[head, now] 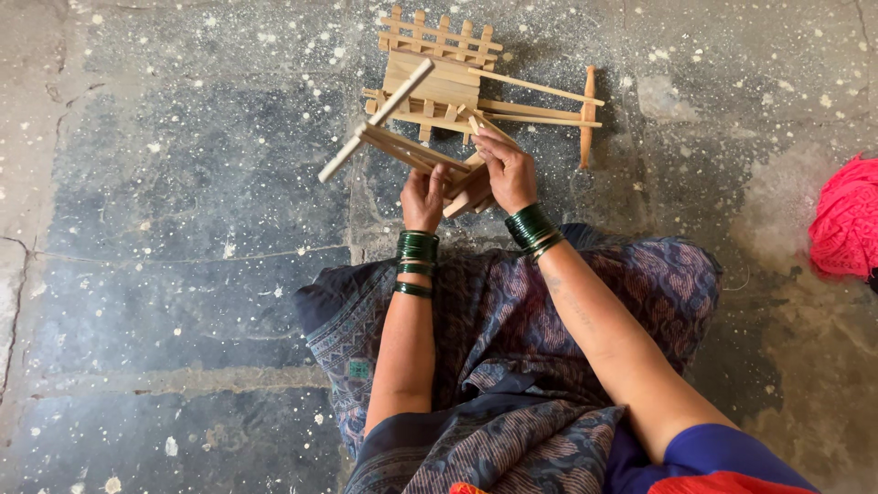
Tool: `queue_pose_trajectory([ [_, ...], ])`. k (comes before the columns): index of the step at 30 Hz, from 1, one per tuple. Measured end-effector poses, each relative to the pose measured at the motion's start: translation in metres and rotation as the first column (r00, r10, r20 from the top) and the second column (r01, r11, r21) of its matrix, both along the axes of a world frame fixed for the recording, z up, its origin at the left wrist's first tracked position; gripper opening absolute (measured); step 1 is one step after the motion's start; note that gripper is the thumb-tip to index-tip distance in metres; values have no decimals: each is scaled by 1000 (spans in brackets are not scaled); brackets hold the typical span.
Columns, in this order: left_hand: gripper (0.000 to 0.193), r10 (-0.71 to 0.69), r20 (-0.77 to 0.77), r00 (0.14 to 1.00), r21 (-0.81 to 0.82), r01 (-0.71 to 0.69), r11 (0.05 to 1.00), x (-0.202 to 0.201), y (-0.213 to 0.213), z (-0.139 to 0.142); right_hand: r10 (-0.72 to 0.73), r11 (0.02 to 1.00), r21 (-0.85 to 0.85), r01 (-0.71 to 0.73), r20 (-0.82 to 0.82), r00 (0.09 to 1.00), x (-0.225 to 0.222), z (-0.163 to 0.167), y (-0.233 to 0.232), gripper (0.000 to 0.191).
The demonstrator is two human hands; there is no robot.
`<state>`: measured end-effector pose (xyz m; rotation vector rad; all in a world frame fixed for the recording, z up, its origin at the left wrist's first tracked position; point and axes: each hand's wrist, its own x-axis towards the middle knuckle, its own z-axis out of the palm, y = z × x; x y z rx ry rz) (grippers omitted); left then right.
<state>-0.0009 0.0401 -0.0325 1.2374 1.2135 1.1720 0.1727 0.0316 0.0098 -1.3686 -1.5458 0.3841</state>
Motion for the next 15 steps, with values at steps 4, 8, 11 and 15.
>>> queue_pose_trajectory([
  [4, 27, 62, 145, 987, 48, -70, 996, 13, -13, -4, -5, 997, -78, 3, -17, 1000, 1, 8, 4, 29],
  [8, 19, 112, 261, 959, 142, -153, 978, 32, -31, -4, -6, 1000, -14, 7, 30, 1000, -4, 12, 10, 28],
  [11, 16, 112, 351, 930, 114, -161, 980, 38, -36, -3, 0, 1000, -19, 0, 5, 1000, -6, 10, 11, 27],
  [15, 16, 153, 335, 930, 63, -184, 981, 43, -36, -4, 17, 999, -37, -18, -15, 1000, -3, 0, 13, 25],
])
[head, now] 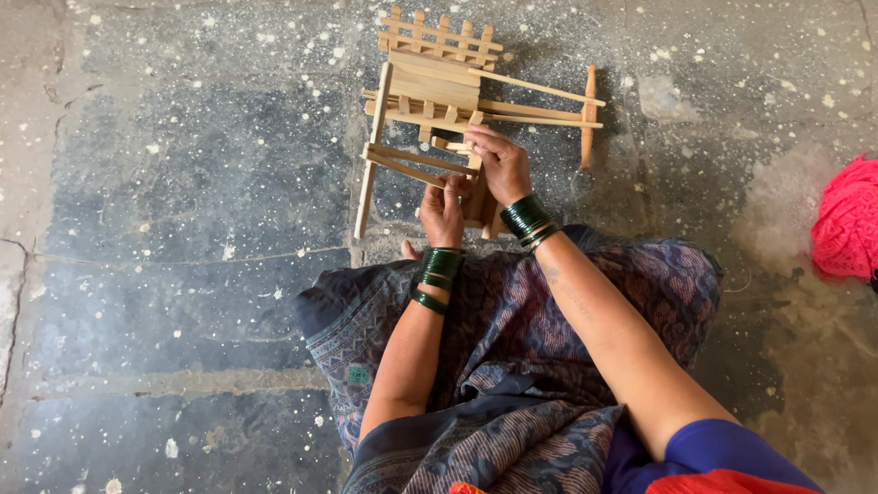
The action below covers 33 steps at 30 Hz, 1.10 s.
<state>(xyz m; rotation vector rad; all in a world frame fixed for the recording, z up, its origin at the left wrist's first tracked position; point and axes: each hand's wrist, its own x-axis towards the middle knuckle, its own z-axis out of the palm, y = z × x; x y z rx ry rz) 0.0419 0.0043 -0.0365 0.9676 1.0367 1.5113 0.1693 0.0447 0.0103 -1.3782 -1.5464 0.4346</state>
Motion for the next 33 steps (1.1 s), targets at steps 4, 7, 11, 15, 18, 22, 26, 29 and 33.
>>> queue_pose_trajectory([
  [4, 18, -24, 132, 991, -38, 29, 999, 3, 3, -4, 8, 1000, 24, -6, -96, 995, 9, -10, 6, 21],
  [7, 20, -28, 116, 993, -16, 30, 999, 1, 8, -6, -33, 999, 12, 36, -162, 986, 27, -14, 6, 25],
  [11, 21, -19, 200, 980, 0, 19, 1000, -5, 17, -4, 81, 996, 8, -85, -401, 913, 52, -22, -10, 19],
  [15, 21, -7, 243, 970, 19, 3, 1000, -9, 22, -2, 4, 995, -79, -53, -521, 853, 60, -34, -29, 11],
  [18, 21, -30, 318, 948, 49, 15, 999, -12, 22, 0, -30, 994, -110, -26, -474, 880, 59, -34, -31, 12],
  [22, 23, -8, 242, 970, 17, 4, 1000, -14, 21, -1, -63, 993, -113, 40, -207, 976, 52, -24, -17, 9],
  [26, 22, -32, 263, 964, 44, 21, 999, -18, 19, -2, -57, 983, -184, -2, -314, 948, 41, -12, 9, 7],
  [29, 22, -44, 267, 963, 33, 36, 999, -19, 20, 0, -70, 992, -110, 55, -131, 989, 31, -8, 22, 9],
  [33, 23, -30, 212, 977, 9, 29, 1000, -18, 20, 1, -77, 995, 78, 62, 207, 975, 13, -11, 20, 15],
])
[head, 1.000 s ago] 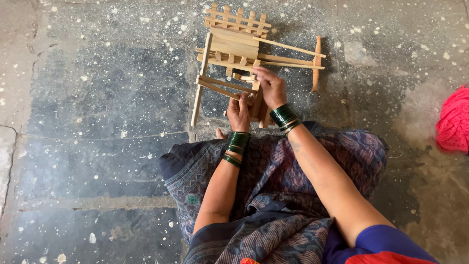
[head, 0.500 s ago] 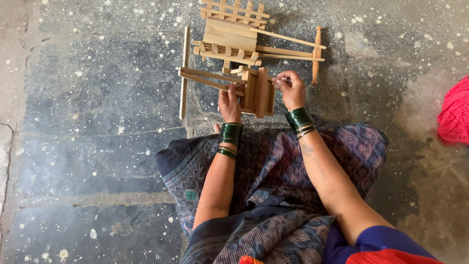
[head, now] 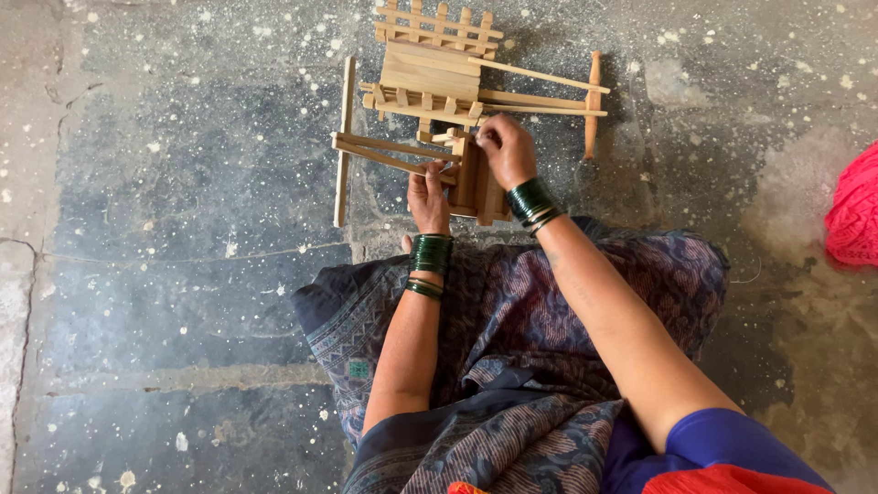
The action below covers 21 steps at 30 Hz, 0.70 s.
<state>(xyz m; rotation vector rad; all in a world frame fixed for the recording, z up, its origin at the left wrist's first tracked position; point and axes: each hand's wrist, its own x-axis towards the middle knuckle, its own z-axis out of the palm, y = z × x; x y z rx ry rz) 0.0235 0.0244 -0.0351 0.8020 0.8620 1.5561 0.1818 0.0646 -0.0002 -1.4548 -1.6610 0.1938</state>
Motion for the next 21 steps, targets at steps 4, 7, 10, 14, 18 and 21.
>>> queue_pose_trajectory([
  [4, 22, 22, -35, 999, 4, -22, 1000, -1, -1, 0, -77, 997, 49, 67, 260, 962, -9, -7, -17, 17],
  [7, 21, 39, -48, 998, 48, -37, 998, -3, -1, -1, -73, 994, -54, 93, 294, 953, -10, -17, -27, 16],
  [10, 21, 47, -54, 997, 49, -45, 998, -2, 0, 0, -39, 990, -119, 71, 249, 968, -11, -30, -43, 18],
  [14, 21, 52, -51, 997, 65, -48, 997, -1, -2, 1, 88, 975, -219, -29, 265, 960, -8, -44, -74, 27],
  [18, 21, 39, -57, 998, 97, -33, 995, -2, -4, 3, 176, 912, -397, -102, 155, 972, -3, -30, -83, 38],
  [21, 22, 19, -22, 1000, 50, -18, 999, -5, -3, 6, 163, 906, -375, -194, -112, 980, 13, -12, -64, 13],
])
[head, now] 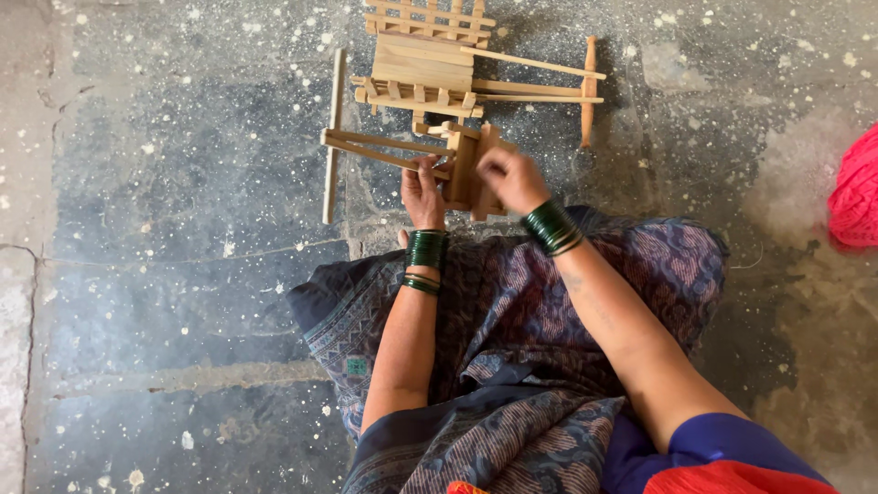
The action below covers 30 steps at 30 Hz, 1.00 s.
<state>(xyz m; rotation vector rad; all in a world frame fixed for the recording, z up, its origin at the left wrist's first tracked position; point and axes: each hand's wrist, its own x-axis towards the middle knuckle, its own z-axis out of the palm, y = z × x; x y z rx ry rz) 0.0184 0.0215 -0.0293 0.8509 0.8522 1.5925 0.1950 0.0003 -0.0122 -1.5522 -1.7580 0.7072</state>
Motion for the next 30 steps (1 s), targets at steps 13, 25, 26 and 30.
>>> queue_pose_trajectory([
  [13, 25, -6, 36, 999, -59, 8, 998, -12, 4, 7, -305, 927, 257, 272, 95, 948, 16, -13, 28, 18],
  [25, 27, 105, 29, 994, -110, -101, 989, -18, 10, 3, -20, 991, -115, 64, 347, 938, 5, -22, -14, 19],
  [26, 27, 108, 40, 993, -101, -104, 989, -18, 10, 3, 14, 990, -135, 29, 304, 953, 6, -17, -15, 16],
  [30, 26, 104, 2, 995, -129, -103, 986, -18, 9, 3, -55, 988, -145, 61, 42, 998, 16, -7, -14, 9],
])
